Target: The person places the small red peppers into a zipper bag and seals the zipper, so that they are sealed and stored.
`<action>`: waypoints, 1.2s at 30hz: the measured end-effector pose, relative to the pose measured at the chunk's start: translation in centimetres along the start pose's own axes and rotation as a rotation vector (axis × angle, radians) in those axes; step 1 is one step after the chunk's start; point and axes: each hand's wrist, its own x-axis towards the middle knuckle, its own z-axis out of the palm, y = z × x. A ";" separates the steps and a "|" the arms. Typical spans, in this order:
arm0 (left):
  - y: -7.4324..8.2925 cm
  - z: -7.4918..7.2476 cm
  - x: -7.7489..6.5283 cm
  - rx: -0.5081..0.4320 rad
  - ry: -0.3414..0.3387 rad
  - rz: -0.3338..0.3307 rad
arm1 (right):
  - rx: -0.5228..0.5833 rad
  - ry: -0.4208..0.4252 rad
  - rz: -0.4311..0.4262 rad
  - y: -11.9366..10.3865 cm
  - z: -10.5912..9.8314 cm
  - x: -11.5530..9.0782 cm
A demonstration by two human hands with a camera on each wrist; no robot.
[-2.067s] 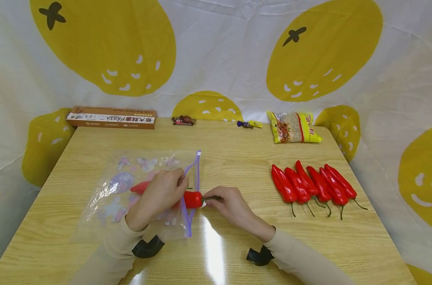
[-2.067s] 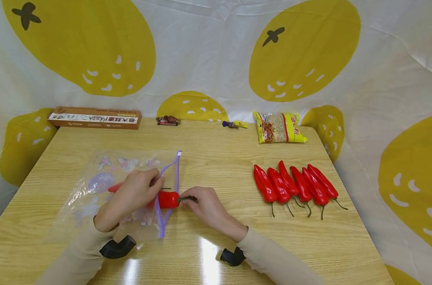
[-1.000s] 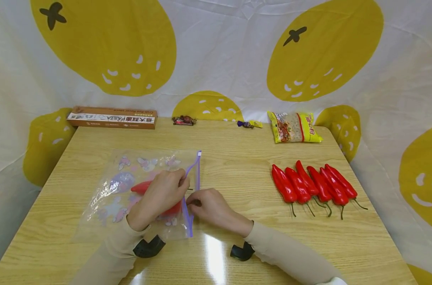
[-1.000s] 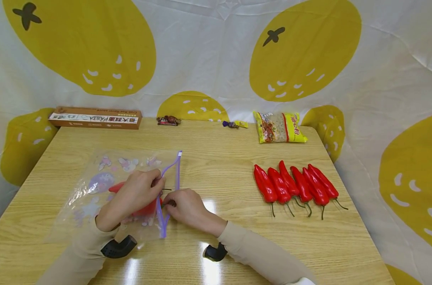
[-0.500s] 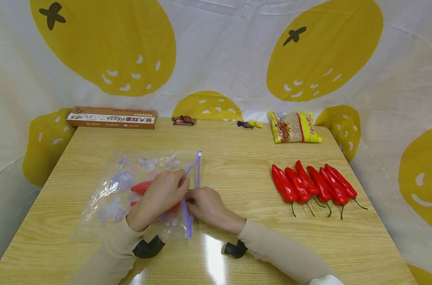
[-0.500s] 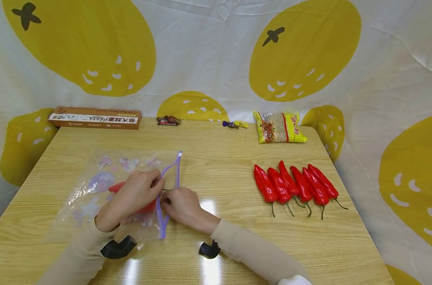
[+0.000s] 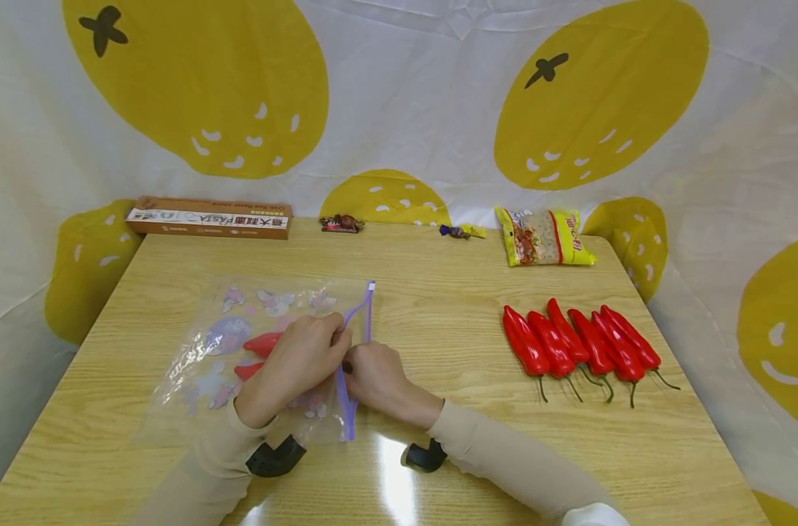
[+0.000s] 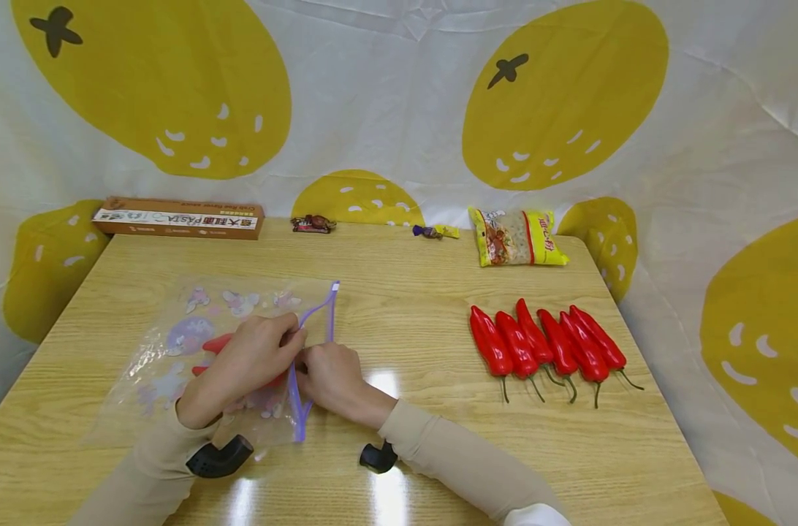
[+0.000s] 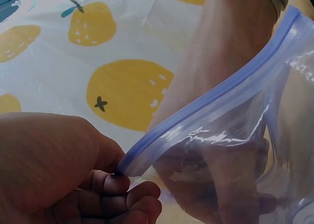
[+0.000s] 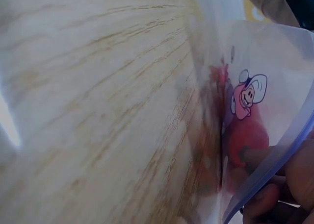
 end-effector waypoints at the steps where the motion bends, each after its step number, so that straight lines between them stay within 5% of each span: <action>1: 0.0 0.0 0.0 -0.001 -0.001 -0.003 | 0.000 -0.002 0.005 0.0 0.0 0.0; 8: -0.2 0.1 -0.1 0.000 -0.011 -0.010 | 0.045 -0.015 0.002 0.4 -0.3 -0.4; 15: -0.3 0.0 -0.2 -0.004 -0.004 -0.022 | 0.107 0.045 -0.027 2.4 -2.5 -2.9; 20: -0.4 -0.1 -0.1 -0.008 0.010 -0.022 | 0.022 0.166 0.000 5.9 -5.0 -5.4; 31: -0.4 -0.4 0.0 -0.024 -0.012 -0.046 | -0.285 0.382 0.216 16.4 -10.1 -11.0; 36: -0.4 -0.4 0.1 -0.038 -0.020 -0.053 | -0.345 0.388 0.291 18.7 -10.4 -12.4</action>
